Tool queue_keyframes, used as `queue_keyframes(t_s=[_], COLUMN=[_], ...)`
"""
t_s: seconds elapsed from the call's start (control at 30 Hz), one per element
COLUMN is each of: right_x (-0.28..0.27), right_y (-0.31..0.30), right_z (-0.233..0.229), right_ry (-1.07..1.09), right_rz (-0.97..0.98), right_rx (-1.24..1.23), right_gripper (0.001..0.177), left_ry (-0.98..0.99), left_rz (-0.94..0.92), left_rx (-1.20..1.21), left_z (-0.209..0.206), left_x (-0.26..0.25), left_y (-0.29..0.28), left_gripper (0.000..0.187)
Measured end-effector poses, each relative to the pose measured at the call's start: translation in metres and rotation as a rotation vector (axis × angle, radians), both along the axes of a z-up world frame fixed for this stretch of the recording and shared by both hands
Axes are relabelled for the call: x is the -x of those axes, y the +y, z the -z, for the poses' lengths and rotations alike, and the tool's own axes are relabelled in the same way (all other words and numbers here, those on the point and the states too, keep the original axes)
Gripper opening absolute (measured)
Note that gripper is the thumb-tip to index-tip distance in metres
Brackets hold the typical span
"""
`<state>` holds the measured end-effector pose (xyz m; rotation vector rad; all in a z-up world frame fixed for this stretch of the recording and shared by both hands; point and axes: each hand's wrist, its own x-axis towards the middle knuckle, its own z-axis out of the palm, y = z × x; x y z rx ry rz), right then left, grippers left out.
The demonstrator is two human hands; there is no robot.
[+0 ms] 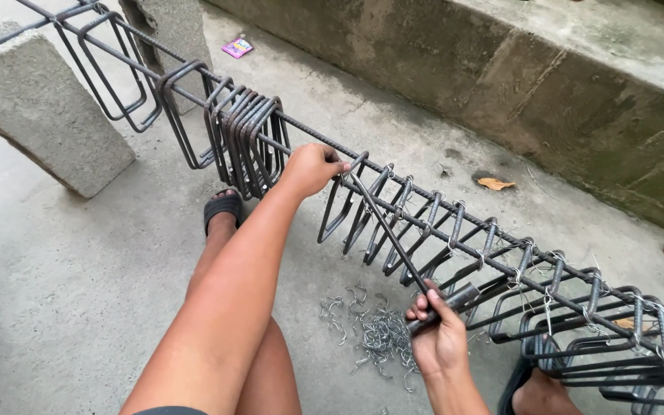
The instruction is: The person sits on the floor and uses a metal twisting tool to secure wire ties around a rebar cage structure. They repeatedly pick up wire ties, wrap them around the rebar intersections, and twist them tight with the tool.
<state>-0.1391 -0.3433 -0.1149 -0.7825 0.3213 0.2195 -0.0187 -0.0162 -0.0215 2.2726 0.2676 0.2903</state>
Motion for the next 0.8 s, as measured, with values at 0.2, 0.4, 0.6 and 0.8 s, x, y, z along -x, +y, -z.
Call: queue_keyframes(t_s=[0.2, 0.4, 0.6, 0.8], right_x=[-0.003, 0.010, 0.006, 0.018], right_y=[0.012, 0.024, 0.042, 0.066], right_z=[0.032, 0.039, 0.052, 0.055], right_ry=[0.020, 0.107, 0.165, 0.229], right_rz=[-0.055, -0.018, 0.000, 0.063], right_rx=[-0.191, -0.299, -0.382, -0.410], right_gripper=[0.023, 0.020, 0.017, 0.014], left_ry=[-0.013, 0.019, 0.040, 0.063], left_rz=[0.006, 0.010, 0.000, -0.006], left_rx=[-0.051, -0.042, -0.023, -0.006], left_z=[0.007, 0.004, -0.001, -0.006], left_x=[-0.010, -0.008, -0.007, -0.003], left_y=[0.006, 0.006, 0.004, 0.001], left_gripper=[0.032, 0.031, 0.031, 0.030])
